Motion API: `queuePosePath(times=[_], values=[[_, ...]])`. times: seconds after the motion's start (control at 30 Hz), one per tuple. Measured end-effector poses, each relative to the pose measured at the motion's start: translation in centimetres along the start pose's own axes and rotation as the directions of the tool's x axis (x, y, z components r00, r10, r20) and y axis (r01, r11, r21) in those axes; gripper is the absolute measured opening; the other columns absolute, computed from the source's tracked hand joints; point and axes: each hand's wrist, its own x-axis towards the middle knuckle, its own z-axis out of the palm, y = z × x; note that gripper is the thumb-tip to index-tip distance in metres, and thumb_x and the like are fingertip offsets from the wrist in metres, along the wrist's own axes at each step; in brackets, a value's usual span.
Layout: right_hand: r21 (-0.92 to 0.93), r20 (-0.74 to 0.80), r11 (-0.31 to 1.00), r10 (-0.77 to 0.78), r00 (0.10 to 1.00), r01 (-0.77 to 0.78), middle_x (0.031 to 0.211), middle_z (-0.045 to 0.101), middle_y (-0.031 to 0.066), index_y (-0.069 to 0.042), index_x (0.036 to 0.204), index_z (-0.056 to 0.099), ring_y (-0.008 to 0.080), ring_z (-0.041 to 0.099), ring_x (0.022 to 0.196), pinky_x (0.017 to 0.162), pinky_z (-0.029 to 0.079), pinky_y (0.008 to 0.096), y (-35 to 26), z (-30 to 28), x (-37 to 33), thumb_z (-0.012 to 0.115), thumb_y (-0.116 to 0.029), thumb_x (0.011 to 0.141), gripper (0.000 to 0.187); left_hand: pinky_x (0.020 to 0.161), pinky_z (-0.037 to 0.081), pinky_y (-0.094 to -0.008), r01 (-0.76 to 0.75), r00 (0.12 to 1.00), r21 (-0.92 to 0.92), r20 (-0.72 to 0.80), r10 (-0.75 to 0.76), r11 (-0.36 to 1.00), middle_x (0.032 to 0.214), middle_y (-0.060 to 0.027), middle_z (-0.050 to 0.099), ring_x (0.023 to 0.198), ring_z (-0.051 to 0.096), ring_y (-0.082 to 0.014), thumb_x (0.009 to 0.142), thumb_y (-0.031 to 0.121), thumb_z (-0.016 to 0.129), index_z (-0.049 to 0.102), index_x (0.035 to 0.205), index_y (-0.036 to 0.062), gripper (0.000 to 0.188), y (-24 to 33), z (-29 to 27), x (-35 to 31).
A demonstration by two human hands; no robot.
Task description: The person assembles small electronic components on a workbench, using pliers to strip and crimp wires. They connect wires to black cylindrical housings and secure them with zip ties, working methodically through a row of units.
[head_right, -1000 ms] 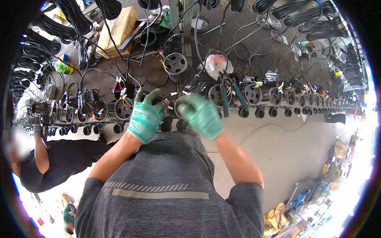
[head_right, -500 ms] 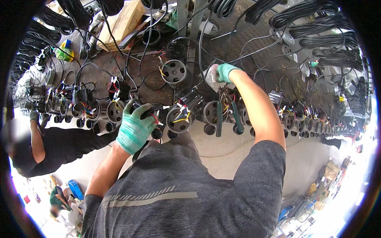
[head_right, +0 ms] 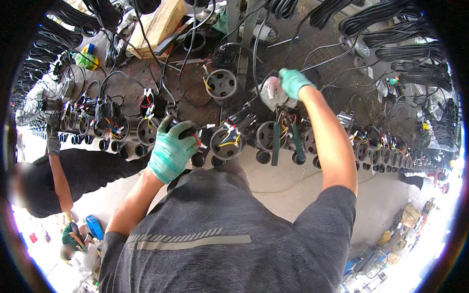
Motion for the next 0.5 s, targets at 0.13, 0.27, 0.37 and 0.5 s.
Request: queuePosePath(times=[0.13,0.27,0.37,0.5], values=[[0.624,-0.122,0.781,0.147,0.982,-0.040,0.092,0.076,0.0105,-0.003,0.108,0.068,0.0171,0.075,0.086,0.075,0.058,0.0334,-9.3,-8.0,-10.7,0.068,-0.014,0.104,0.012,0.121,0.035,-0.0627,-0.018,1.000,0.034,-0.002,0.018,0.999,0.103,0.0117,0.075,0.133,0.060,-0.0246,0.078,0.027,0.076,0.082,0.088,0.0234,0.012,-0.3,0.8,-0.2],[0.843,-0.208,0.511,0.023,0.978,0.167,0.091,0.075,0.0065,-0.003,0.108,0.073,0.0135,0.073,0.080,0.071,0.058,0.0299,-18.2,-5.5,-20.3,0.075,-0.012,0.100,0.013,0.122,0.032,-0.0626,-0.034,0.999,0.053,0.011,0.033,0.998,0.106,0.0114,0.076,0.134,0.059,-0.0242,0.081,0.028,0.076,0.083,0.090,0.0243,0.012,-0.3,0.4,-0.6],[0.868,-0.298,0.412,-0.013,0.955,0.277,0.097,0.077,0.0088,0.000,0.108,0.073,0.0169,0.076,0.083,0.074,0.060,0.0295,-22.1,2.6,-22.8,0.077,-0.015,0.101,0.018,0.124,0.031,-0.0609,-0.031,0.999,0.068,0.029,0.029,0.997,0.108,0.0097,0.076,0.134,0.059,-0.0241,0.081,0.029,0.077,0.083,0.093,0.0246,0.014,-0.4,1.0,-0.2],[0.969,-0.122,0.242,0.289,0.949,0.051,0.106,0.079,0.0108,0.001,0.120,0.071,0.0155,0.076,0.093,0.082,0.061,0.0318,-28.4,6.5,-24.0,0.073,-0.009,0.102,0.021,0.122,0.032,-0.0575,0.000,1.000,0.030,0.005,0.000,1.000,0.112,0.0063,0.077,0.134,0.057,-0.0235,0.084,0.031,0.076,0.083,0.095,0.0214,0.016,-0.4,0.6,0.0]])
